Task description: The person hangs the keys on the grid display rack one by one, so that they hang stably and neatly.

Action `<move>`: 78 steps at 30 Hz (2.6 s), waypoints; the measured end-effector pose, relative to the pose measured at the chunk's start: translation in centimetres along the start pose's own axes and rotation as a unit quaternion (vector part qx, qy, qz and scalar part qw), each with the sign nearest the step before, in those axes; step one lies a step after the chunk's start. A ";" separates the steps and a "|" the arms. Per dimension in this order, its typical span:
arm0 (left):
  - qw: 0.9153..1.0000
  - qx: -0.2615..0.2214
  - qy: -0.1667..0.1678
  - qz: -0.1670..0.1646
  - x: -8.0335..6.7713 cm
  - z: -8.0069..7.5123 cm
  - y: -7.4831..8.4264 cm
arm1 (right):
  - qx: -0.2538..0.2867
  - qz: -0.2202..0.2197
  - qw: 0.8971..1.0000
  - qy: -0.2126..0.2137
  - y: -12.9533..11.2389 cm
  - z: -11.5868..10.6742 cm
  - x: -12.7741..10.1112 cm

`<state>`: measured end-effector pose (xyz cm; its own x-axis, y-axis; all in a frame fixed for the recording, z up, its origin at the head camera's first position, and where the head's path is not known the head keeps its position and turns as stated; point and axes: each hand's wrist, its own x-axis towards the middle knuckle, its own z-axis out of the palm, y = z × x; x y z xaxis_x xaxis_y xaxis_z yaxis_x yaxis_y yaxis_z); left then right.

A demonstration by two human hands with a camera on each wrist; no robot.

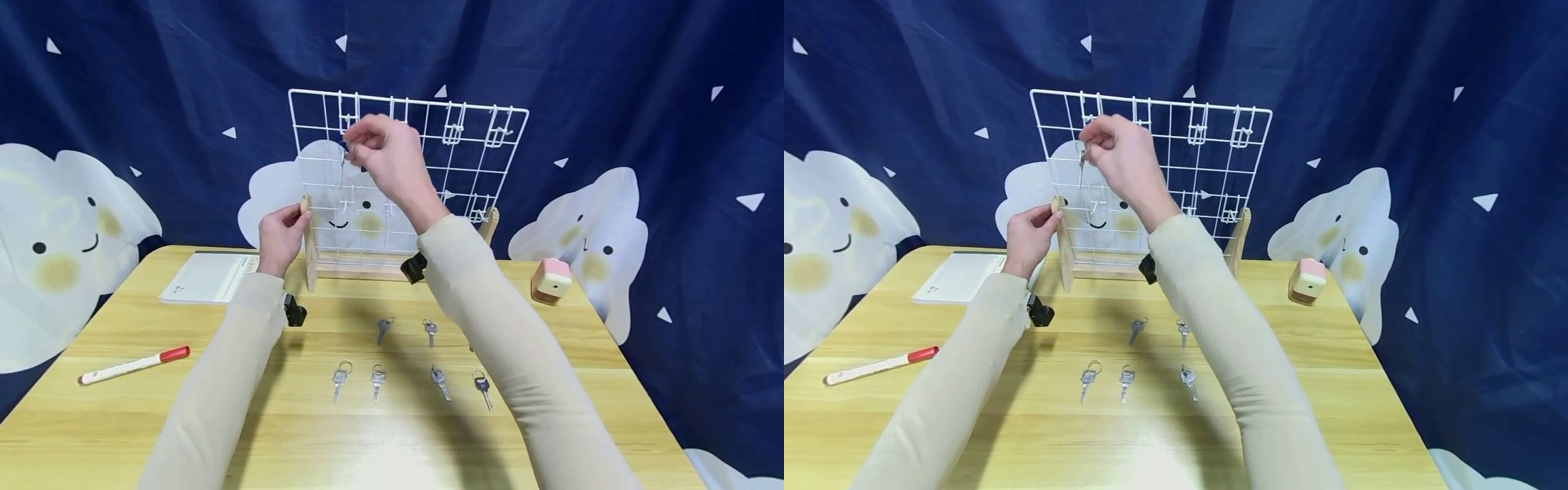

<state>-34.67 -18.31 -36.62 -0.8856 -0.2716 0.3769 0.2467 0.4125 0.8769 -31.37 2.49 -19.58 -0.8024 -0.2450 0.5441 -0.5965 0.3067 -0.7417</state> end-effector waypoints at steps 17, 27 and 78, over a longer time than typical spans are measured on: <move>1.000 0.001 0.000 -0.011 0.0 -0.1 -0.2 | 0.051 0.023 0.997 0.051 -1.1 0.0 2.1; 1.000 0.003 -0.001 -0.011 -0.1 0.0 -0.2 | 0.031 0.026 0.997 0.059 -0.9 0.4 2.6; 1.000 0.006 0.008 -0.021 -0.6 0.5 0.1 | -0.112 0.080 0.982 -0.130 10.6 -1.1 -10.9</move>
<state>-34.32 -17.66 -36.94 -0.8884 -0.3037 0.3442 0.2041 0.4102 0.8888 -29.00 9.38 -32.94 -0.8730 -0.3939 0.2877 -0.4742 0.5472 -0.6897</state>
